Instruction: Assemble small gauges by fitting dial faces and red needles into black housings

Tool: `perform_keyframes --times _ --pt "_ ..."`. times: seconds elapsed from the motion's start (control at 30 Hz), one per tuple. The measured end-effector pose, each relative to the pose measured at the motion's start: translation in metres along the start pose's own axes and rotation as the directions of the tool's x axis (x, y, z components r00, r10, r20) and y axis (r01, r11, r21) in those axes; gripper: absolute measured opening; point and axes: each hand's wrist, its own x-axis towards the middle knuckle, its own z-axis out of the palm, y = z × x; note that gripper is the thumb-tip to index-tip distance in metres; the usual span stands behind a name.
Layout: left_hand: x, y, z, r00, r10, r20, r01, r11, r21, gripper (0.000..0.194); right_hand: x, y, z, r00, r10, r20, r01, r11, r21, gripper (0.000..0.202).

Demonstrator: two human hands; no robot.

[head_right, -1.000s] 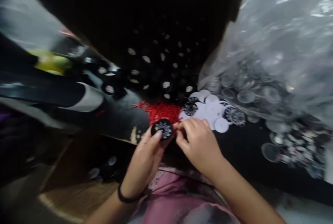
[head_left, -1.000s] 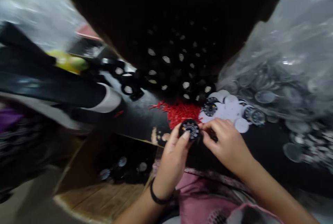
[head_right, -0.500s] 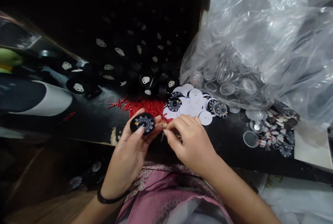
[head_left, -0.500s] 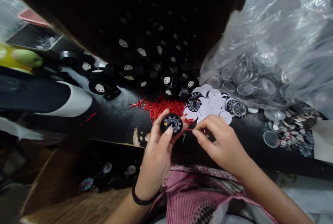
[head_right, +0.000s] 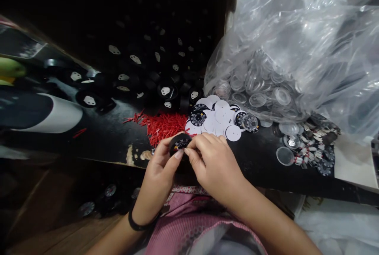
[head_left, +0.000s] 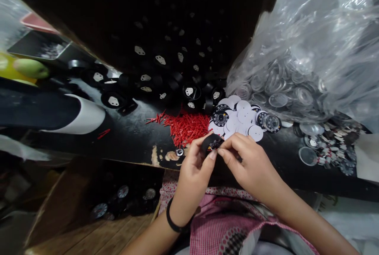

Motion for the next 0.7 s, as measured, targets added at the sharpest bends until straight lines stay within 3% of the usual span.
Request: perform_keyframes --times 0.2,0.3,0.4,0.5,0.6,0.7 --pt "-0.004 -0.003 -0.003 0.997 0.071 -0.043 -0.063 0.985 0.162 0.024 -0.006 -0.003 0.005 0.999 0.05 0.003 -0.049 0.996 -0.068 0.019" --pt "-0.003 -0.004 -0.005 1.0 -0.02 -0.002 0.02 0.996 0.086 0.024 -0.005 -0.002 0.004 0.997 0.076 0.015 -0.075 0.995 -0.068 0.025" --pt "0.001 -0.005 -0.008 0.976 -0.183 0.121 0.195 0.976 -0.093 0.031 -0.002 0.002 0.0 1.0 -0.01 -0.003 0.01 0.999 -0.04 0.016" --pt "0.002 -0.007 -0.012 0.951 -0.237 0.198 0.271 0.948 -0.169 0.039 0.0 0.007 -0.001 0.988 -0.152 -0.015 0.149 0.981 -0.121 0.009" --pt "-0.001 -0.009 -0.014 0.961 -0.225 0.159 0.244 0.962 -0.118 0.04 0.003 0.009 0.002 0.974 -0.226 0.013 0.219 0.927 -0.303 0.012" --pt "-0.006 -0.009 -0.008 0.946 -0.319 0.066 0.325 0.937 -0.129 0.042 0.004 0.005 0.006 0.972 -0.235 0.014 0.224 0.902 -0.37 0.014"
